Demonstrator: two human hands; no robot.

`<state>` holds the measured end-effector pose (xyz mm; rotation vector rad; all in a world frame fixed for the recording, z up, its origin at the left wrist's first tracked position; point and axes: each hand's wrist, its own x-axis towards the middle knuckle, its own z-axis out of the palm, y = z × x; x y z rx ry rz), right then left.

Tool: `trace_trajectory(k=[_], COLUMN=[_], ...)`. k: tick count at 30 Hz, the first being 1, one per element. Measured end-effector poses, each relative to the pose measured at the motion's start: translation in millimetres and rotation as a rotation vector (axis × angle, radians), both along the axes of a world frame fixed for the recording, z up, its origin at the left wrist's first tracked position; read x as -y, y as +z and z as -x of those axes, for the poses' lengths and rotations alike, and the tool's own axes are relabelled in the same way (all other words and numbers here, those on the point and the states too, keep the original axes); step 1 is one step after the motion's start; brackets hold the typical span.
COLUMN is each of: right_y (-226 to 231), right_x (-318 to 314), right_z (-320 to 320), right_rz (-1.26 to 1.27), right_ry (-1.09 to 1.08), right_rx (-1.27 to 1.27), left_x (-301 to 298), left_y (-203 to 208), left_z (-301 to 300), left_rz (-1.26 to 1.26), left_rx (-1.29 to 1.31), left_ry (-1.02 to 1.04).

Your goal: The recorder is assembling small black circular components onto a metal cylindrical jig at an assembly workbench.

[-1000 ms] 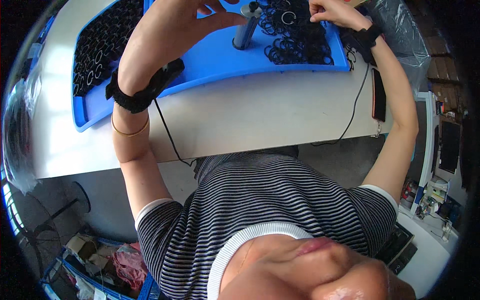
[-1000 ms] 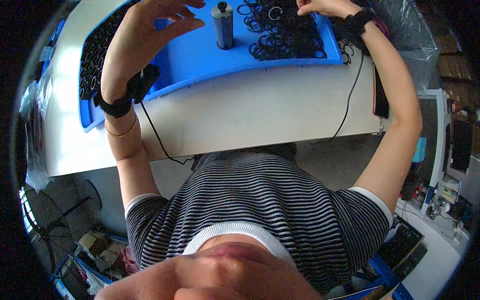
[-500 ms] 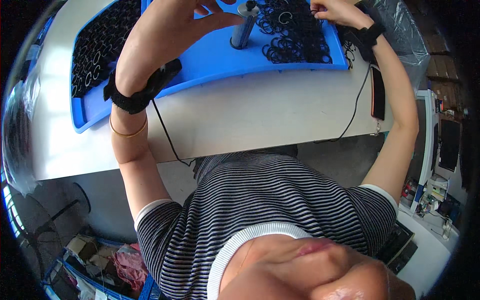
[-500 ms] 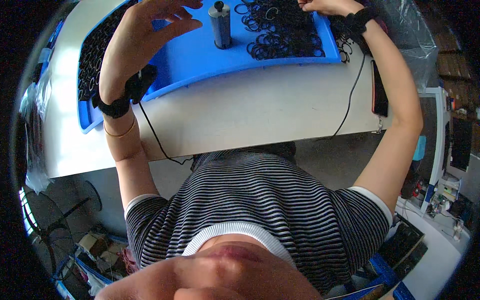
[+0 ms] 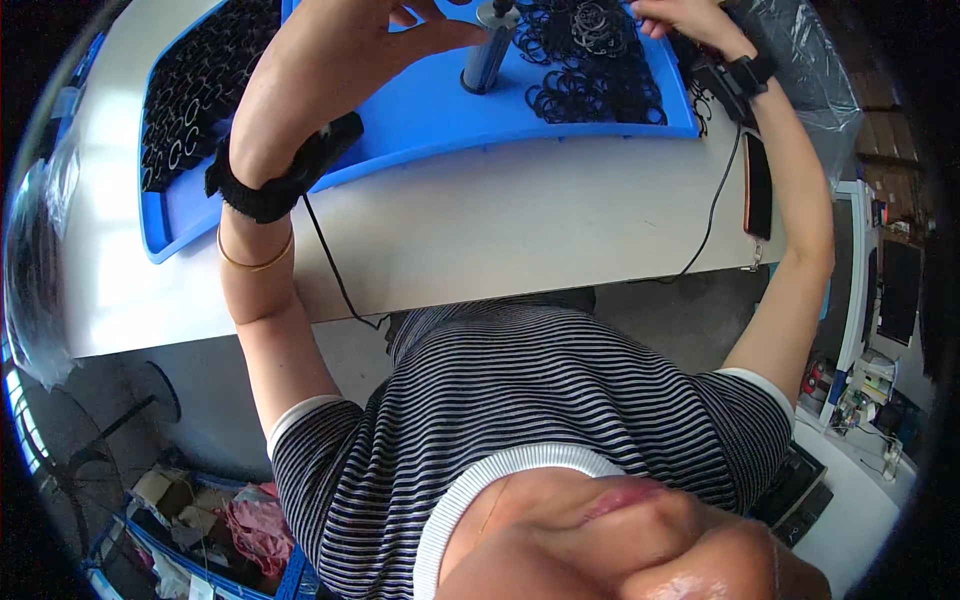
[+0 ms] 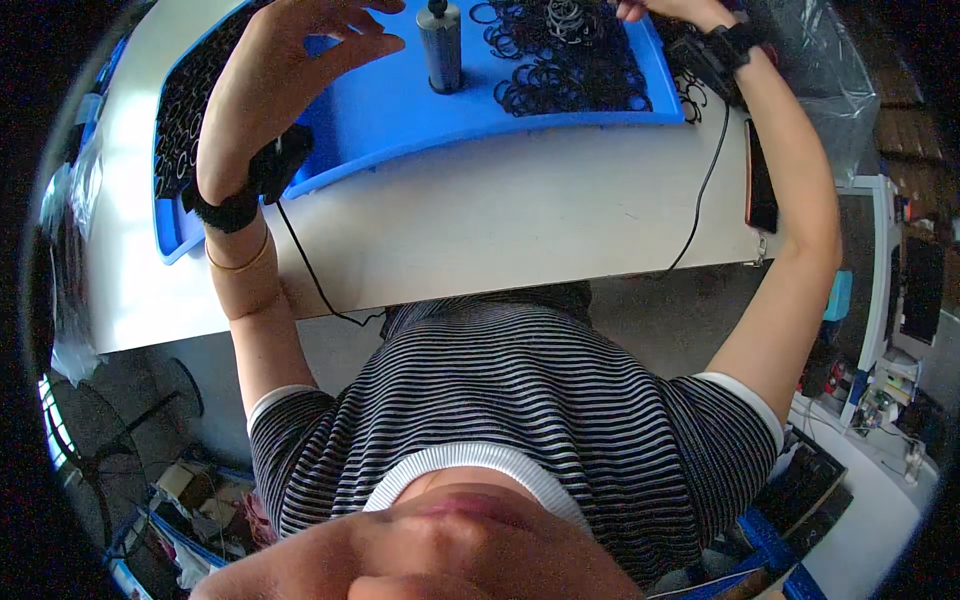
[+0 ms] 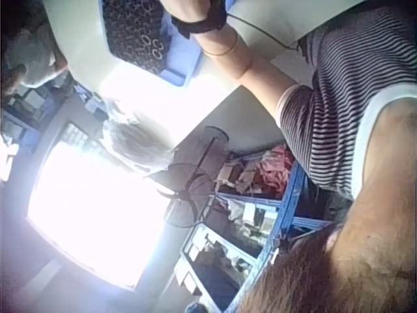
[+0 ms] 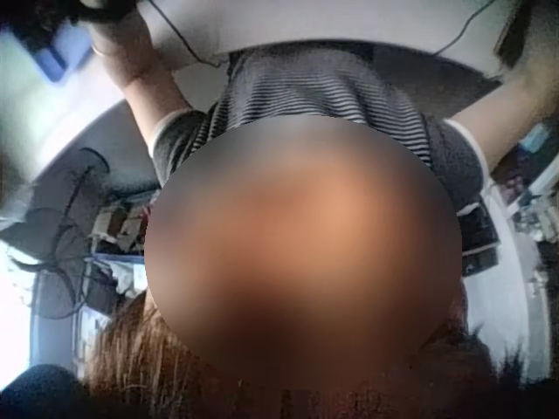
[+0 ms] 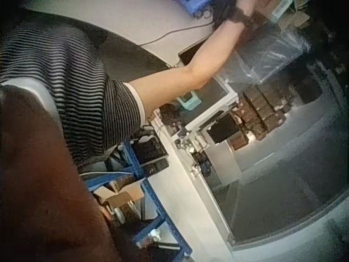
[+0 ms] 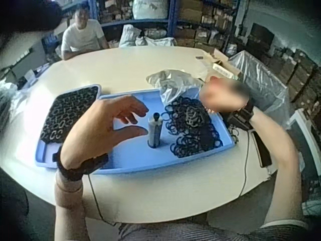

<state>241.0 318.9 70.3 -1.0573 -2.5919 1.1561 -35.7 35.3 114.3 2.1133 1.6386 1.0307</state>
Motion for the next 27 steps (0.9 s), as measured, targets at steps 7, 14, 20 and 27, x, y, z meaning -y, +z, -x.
trace_trajectory(k=[7, 14, 20, 27], right_y=[-4, -4, -3, 24], right_x=[-1, 13, 15, 2], right_z=[6, 15, 16, 10], right_rz=[-0.391, -0.403, -0.535, -0.47], right_ry=[0.276, 0.274, 0.261, 0.106], right_rx=[0.234, 0.276, 0.3, -0.127], left_x=[-2, -1, -1, 0], left_y=[0, 1, -1, 7], left_z=[1, -1, 2, 2], left_rz=[0.021, 0.007, 0.002, 0.037], left_rx=[0.008, -0.015, -0.005, -0.007], left_ry=[0.001, 0.0, -0.016, -0.033])
